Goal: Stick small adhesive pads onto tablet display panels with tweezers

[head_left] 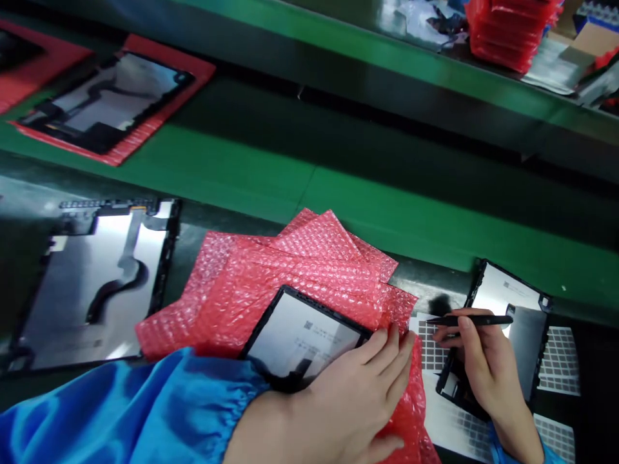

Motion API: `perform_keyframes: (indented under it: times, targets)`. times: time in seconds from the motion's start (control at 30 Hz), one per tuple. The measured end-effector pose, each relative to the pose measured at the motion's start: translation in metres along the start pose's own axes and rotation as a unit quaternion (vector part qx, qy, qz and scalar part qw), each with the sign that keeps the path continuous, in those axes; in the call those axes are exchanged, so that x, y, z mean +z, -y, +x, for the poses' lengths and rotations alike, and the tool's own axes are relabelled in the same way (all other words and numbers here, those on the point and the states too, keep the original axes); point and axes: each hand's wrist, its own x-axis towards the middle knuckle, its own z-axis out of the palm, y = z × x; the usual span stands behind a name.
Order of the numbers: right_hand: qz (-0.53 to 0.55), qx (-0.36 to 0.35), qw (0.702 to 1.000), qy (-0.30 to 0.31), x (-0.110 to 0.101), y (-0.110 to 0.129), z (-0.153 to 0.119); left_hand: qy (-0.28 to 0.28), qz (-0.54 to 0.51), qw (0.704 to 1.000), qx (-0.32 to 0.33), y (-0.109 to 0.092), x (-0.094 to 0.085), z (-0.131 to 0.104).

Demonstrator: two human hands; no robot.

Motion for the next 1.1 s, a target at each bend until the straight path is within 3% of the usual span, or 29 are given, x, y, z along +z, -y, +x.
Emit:
perform_keyframes:
  times: [0.3, 0.47, 0.6, 0.7, 0.77, 0.9, 1.0, 1.1]
  targets:
    - [0.007, 0.013, 1.000, -0.002, 0.001, -0.001, 0.002, -0.008, 0.000, 1.000, -0.002, -0.001, 0.000, -0.001]
    - [0.108, 0.034, 0.992, -0.052, 0.003, 0.005, 0.008, -0.006, -0.007, 1.000, 0.005, 0.010, 0.000, 0.009]
    - [0.170, 0.011, 0.976, -0.132, 0.002, 0.027, -0.004, -0.063, -0.007, 0.998, 0.024, 0.019, -0.033, 0.005]
    - [0.193, -0.010, 0.970, -0.150, 0.013, 0.046, -0.030, -0.093, -0.043, 0.995, 0.001, 0.008, -0.066, -0.023]
    - [0.205, -0.016, 0.969, -0.135, 0.029, 0.050, -0.051, -0.078, -0.066, 0.995, -0.021, -0.006, -0.071, -0.051]
    - [0.222, -0.009, 0.969, -0.108, 0.070, 0.036, -0.081, -0.082, -0.028, 0.994, -0.060, -0.027, -0.037, -0.092]
    - [0.240, 0.002, 0.965, -0.109, 0.091, 0.020, -0.088, -0.079, 0.004, 0.992, -0.098, -0.033, -0.009, -0.101]
    - [0.262, -0.004, 0.959, -0.107, 0.098, 0.011, -0.090, -0.071, 0.023, 0.991, -0.107, -0.037, 0.000, -0.100]
